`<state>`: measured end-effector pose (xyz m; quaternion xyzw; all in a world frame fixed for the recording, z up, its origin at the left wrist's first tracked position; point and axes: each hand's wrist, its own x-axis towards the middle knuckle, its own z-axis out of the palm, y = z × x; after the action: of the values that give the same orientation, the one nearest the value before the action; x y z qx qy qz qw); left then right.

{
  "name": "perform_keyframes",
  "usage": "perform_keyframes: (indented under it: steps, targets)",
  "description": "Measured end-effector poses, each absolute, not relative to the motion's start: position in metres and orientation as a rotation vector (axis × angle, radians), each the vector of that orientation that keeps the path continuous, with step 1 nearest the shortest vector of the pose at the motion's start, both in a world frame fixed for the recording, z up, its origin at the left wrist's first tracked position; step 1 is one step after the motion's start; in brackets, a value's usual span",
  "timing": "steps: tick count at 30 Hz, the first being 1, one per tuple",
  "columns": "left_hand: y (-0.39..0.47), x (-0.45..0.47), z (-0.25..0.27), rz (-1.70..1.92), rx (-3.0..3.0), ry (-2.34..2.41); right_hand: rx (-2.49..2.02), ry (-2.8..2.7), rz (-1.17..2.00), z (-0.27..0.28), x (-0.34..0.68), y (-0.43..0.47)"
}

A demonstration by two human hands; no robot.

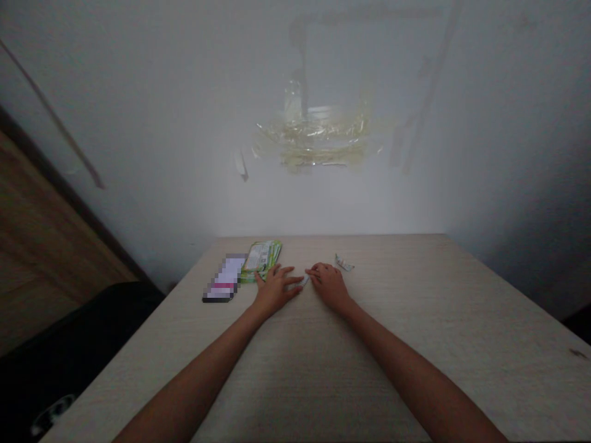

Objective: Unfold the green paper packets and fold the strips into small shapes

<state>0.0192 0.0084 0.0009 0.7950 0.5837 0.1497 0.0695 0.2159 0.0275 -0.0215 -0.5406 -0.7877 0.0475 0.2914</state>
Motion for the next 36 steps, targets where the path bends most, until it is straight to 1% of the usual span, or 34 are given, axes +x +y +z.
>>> perform_keyframes:
  steps: [7,15,22,27,32,36]
  targets:
    - [0.004,0.02,0.001,0.513,2.409,1.773,-1.275,-2.002,0.274,-0.025,0.224,0.027]
    - [0.006,0.019,-0.003,0.545,2.399,1.775,-1.288,-2.051,0.11,-0.017,0.219,0.015]
    - [0.008,0.017,-0.001,0.48,2.372,1.745,-1.352,-2.161,0.021,-0.02,0.217,0.015]
    - [0.008,0.017,-0.001,0.485,2.382,1.733,-1.369,-2.206,0.071,-0.025,0.217,0.018]
    - [0.005,0.019,-0.004,0.539,2.465,1.725,-1.295,-2.255,0.171,-0.034,0.222,0.026]
    - [0.005,0.018,-0.005,0.524,2.49,1.694,-1.257,-2.237,0.187,-0.038,0.226,0.031]
